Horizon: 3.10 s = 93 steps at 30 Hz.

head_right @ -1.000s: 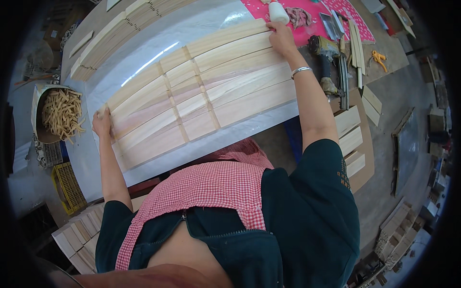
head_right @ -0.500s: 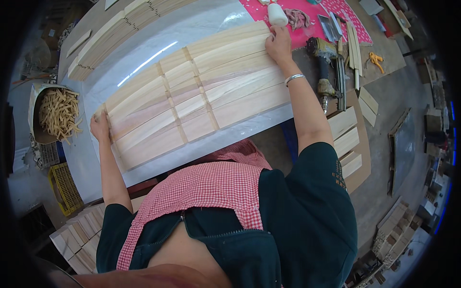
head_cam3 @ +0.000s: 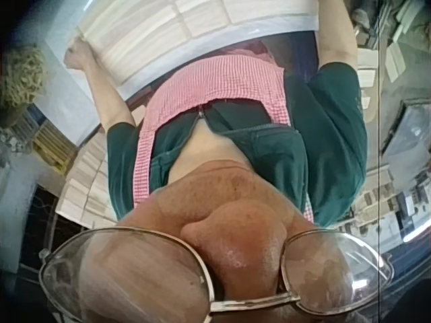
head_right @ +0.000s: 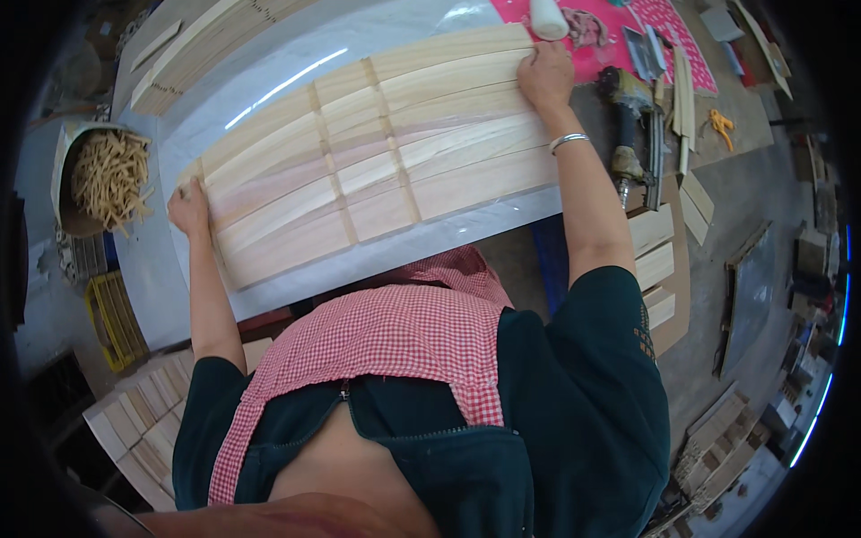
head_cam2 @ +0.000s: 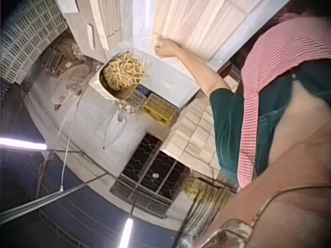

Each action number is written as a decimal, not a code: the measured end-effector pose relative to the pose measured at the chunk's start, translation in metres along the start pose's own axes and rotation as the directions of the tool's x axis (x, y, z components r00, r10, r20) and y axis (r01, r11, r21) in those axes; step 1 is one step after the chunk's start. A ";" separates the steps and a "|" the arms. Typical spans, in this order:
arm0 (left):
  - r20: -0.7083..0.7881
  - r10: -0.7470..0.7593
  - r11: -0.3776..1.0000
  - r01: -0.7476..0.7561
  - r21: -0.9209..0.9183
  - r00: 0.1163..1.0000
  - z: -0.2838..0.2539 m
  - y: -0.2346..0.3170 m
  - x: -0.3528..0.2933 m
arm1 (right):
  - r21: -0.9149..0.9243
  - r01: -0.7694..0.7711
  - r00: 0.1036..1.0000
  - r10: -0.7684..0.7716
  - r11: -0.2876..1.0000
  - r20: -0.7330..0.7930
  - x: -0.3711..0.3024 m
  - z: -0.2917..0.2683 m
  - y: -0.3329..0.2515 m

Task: Applying glue and using a staple gun to assemble small wooden boxes or trays.

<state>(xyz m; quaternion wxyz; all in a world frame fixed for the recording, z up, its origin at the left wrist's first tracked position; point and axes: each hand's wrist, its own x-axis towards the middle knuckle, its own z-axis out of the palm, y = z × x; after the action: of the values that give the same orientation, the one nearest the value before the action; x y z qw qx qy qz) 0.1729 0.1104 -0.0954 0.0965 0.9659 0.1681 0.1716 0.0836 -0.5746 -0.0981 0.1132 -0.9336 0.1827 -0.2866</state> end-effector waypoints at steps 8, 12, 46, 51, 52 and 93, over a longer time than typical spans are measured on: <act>-0.034 0.013 0.998 -0.011 0.059 0.999 0.000 0.001 -0.009 | -0.225 0.000 0.999 0.008 0.974 0.036 0.007 -0.008 -0.020; -0.165 0.295 0.952 -0.275 0.133 0.941 -0.012 0.026 -0.040 | -0.451 -0.022 0.999 0.007 0.892 -0.035 0.010 -0.022 -0.040; 0.296 0.868 0.492 -0.772 -0.402 0.399 -0.062 0.195 -0.216 | 0.255 0.485 0.874 -0.477 0.837 -0.096 0.007 0.045 -0.121; 0.203 0.774 0.627 -0.679 -0.383 0.600 -0.053 0.204 -0.197 | 0.134 0.262 0.957 -0.240 0.956 -0.164 -0.004 0.014 -0.059; 0.204 0.752 0.653 -0.668 -0.356 0.626 -0.051 0.206 -0.193 | 0.102 0.176 0.982 -0.168 0.979 -0.082 -0.005 -0.001 -0.037; 0.205 0.775 0.606 -0.611 -0.510 0.597 -0.058 0.205 -0.201 | 0.352 -0.301 0.953 0.269 0.886 0.139 -0.060 -0.080 0.035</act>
<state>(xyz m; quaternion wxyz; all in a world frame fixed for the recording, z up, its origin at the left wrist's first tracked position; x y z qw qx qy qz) 0.0338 -0.1432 -0.0523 0.2416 0.9253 -0.2917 0.0205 -0.0184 -0.5903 -0.0738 0.3352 -0.8702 0.2556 -0.2552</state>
